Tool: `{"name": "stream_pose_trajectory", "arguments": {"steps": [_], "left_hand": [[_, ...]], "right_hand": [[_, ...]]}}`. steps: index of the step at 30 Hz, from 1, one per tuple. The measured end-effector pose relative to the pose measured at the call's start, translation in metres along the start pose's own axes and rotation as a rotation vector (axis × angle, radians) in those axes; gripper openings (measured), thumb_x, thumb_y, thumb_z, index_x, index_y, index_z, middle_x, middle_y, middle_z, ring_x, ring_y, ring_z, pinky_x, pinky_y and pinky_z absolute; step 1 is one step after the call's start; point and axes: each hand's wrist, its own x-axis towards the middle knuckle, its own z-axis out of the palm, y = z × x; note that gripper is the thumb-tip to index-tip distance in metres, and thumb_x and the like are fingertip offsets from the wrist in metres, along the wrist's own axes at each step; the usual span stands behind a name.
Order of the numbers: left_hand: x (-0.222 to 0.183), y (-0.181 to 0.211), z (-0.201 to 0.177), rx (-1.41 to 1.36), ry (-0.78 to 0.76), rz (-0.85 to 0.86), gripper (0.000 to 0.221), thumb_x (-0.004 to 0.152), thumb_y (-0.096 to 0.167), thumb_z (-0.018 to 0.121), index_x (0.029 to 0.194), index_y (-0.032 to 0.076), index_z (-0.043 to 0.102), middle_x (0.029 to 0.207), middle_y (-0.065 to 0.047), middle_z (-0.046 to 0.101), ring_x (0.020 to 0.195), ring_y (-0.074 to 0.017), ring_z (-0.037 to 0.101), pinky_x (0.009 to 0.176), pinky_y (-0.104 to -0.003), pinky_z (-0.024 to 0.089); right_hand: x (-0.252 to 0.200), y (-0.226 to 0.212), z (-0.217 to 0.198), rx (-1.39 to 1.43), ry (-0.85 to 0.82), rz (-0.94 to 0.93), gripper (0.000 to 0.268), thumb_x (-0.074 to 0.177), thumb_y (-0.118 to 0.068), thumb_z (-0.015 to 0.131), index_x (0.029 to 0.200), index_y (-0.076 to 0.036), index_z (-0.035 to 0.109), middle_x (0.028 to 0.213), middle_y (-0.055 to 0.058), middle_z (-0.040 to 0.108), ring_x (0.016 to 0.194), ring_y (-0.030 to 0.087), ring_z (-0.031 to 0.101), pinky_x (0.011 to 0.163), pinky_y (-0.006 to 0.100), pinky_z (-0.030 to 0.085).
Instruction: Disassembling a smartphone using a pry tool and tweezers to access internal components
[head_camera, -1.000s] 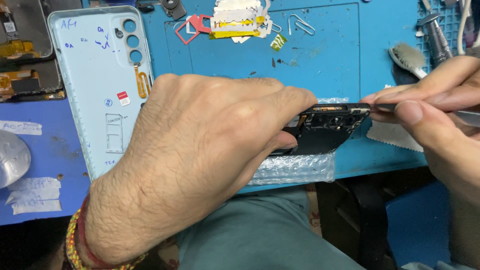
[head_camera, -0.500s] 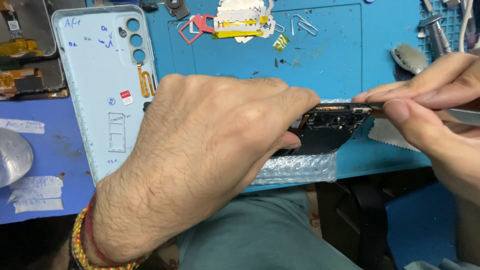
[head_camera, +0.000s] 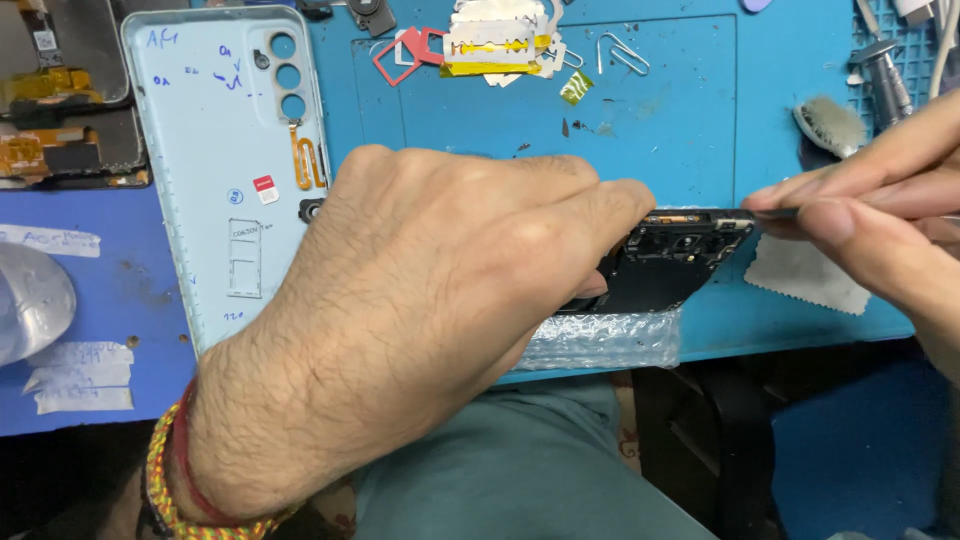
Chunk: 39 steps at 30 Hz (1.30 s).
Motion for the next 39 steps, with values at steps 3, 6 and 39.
{"name": "stream_pose_trajectory", "arguments": {"steps": [3, 6, 39], "left_hand": [[0.001, 0.001, -0.001, -0.036, 0.009, 0.029, 0.004, 0.102, 0.019, 0.067, 0.104, 0.020, 0.063, 0.083, 0.005, 0.066, 0.066, -0.0373, 0.067, 0.030, -0.056, 0.033], [0.000, 0.003, -0.002, -0.003, -0.014, 0.020, 0.017, 0.095, 0.014, 0.061, 0.110, 0.020, 0.064, 0.083, 0.004, 0.066, 0.064, -0.0414, 0.068, 0.028, -0.058, 0.035], [-0.009, 0.009, 0.007, 0.079, 0.163, 0.019, 0.012, 0.103, 0.015, 0.071, 0.097, 0.023, 0.064, 0.078, 0.006, 0.064, 0.060, -0.0301, 0.067, 0.032, -0.048, 0.032]], "right_hand": [[-0.005, -0.018, 0.010, 0.043, 0.116, -0.033, 0.007, 0.111, 0.010, 0.061, 0.109, 0.014, 0.066, 0.123, 0.023, 0.062, 0.121, 0.036, 0.077, 0.121, 0.046, 0.066], [-0.007, -0.023, 0.012, 0.084, 0.154, -0.001, 0.013, 0.111, 0.012, 0.064, 0.100, 0.010, 0.060, 0.110, 0.022, 0.063, 0.119, 0.035, 0.082, 0.119, 0.043, 0.069], [-0.014, 0.005, 0.029, 0.201, 0.229, -0.138, 0.012, 0.112, 0.005, 0.063, 0.104, 0.001, 0.056, 0.116, 0.018, 0.059, 0.127, 0.036, 0.074, 0.133, 0.045, 0.064]]}}
